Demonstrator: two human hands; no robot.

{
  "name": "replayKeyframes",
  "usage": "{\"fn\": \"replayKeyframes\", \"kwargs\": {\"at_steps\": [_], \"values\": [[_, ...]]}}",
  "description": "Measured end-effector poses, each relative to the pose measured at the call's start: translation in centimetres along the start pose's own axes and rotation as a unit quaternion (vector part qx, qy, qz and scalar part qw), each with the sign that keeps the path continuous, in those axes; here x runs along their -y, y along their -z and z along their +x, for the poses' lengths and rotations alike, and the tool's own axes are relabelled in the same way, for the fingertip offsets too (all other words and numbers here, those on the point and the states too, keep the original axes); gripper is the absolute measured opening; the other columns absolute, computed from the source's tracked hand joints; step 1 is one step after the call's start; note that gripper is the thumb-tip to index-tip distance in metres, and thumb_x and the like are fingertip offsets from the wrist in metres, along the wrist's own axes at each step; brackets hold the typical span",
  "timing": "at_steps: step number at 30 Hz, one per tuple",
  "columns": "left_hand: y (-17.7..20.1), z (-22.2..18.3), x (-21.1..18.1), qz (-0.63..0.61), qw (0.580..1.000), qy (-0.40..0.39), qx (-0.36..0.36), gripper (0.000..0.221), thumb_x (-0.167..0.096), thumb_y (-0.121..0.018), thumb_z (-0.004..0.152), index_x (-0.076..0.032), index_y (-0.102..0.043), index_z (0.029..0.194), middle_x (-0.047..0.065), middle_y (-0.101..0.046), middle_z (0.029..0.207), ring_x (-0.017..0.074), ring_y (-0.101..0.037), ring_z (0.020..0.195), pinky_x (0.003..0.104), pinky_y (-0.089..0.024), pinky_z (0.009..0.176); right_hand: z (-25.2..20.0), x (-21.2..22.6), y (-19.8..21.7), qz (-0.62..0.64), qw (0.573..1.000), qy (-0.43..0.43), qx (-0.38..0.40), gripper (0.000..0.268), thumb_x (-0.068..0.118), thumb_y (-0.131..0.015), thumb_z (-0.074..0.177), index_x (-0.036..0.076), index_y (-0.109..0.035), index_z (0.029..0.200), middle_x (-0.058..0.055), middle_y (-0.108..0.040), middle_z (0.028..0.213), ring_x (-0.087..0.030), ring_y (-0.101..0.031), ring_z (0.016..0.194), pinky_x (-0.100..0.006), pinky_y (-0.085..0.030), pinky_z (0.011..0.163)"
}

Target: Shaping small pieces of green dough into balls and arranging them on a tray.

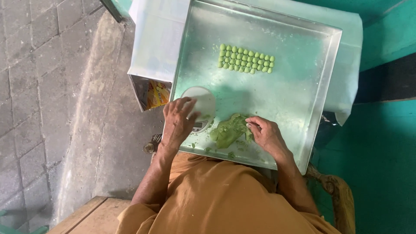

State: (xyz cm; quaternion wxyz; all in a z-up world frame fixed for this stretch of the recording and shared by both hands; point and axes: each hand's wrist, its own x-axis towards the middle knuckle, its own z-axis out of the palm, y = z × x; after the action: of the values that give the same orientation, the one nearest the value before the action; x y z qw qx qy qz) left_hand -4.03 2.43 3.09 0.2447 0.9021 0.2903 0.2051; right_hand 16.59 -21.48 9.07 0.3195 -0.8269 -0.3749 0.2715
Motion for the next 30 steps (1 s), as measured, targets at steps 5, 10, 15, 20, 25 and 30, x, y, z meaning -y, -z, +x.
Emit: {"fn": "replayKeyframes", "kwargs": {"at_steps": [5,10,15,20,25,30], "values": [[-2.6,-1.1,-0.3,0.069,0.993,-0.09,-0.017,0.037,-0.051,-0.077,0.084,-0.031,-0.076,0.116,0.0,-0.062,0.128,0.0234,-0.054,0.127,0.052,-0.035,0.111,-0.3,-1.0,-1.5,0.014,0.998,0.043,-0.032,0.016,0.014,-0.065,0.1,0.012,-0.075,0.113,-0.015,-0.079,0.101,-0.034,-0.076,0.096,-0.042,-0.06,0.072],[-5.4,-0.8,-0.3,0.0,0.997,-0.08,-0.005,0.021,-0.034,-0.081,0.09,-0.03,-0.078,0.11,-0.004,-0.067,0.116,0.0187,-0.061,0.117,0.05,-0.046,0.103,0.4,0.0,-3.6,0.079,0.992,0.068,-0.078,0.015,0.014,-0.069,0.099,0.008,-0.076,0.111,-0.017,-0.079,0.097,-0.033,-0.078,0.089,-0.042,-0.063,0.072],[-3.4,-0.2,-5.5,-0.19,0.973,-0.128,0.015,0.014,-0.016,-0.078,0.092,-0.016,-0.079,0.106,0.006,-0.076,0.095,0.0237,-0.074,0.094,0.041,-0.056,0.087,1.1,3.1,-5.0,0.253,0.965,0.066,-0.03,0.019,0.009,-0.076,0.095,0.002,-0.077,0.112,-0.02,-0.079,0.096,-0.027,-0.077,0.092,-0.044,-0.064,0.076],[-2.1,-0.7,-6.1,-0.23,0.965,-0.109,0.056,0.017,-0.013,-0.075,0.092,-0.012,-0.078,0.109,0.012,-0.073,0.099,0.0317,-0.073,0.096,0.046,-0.057,0.084,1.3,0.2,-5.8,0.251,0.966,0.061,-0.026,0.013,0.009,-0.078,0.092,0.0,-0.077,0.101,-0.017,-0.076,0.084,-0.018,-0.073,0.079,-0.037,-0.063,0.068],[-4.4,0.1,-2.3,-0.17,0.977,-0.122,-0.03,0.014,-0.009,-0.076,0.091,-0.013,-0.077,0.104,0.009,-0.076,0.097,0.0312,-0.073,0.095,0.044,-0.056,0.088,0.9,-2.8,-5.4,0.222,0.97,0.071,-0.072,0.021,0.007,-0.078,0.088,-0.002,-0.075,0.107,-0.025,-0.075,0.093,-0.034,-0.076,0.087,-0.044,-0.063,0.077],[-2.4,1.8,0.5,0.065,0.981,-0.136,-0.125,0.011,-0.032,-0.077,0.095,-0.023,-0.076,0.102,-0.003,-0.076,0.099,0.019,-0.071,0.103,0.038,-0.052,0.094,-0.9,-2.6,-3.2,-0.019,0.98,0.129,-0.149,0.01,0.013,-0.076,0.095,0.007,-0.077,0.103,-0.016,-0.076,0.088,-0.033,-0.074,0.079,-0.041,-0.062,0.067]]}}
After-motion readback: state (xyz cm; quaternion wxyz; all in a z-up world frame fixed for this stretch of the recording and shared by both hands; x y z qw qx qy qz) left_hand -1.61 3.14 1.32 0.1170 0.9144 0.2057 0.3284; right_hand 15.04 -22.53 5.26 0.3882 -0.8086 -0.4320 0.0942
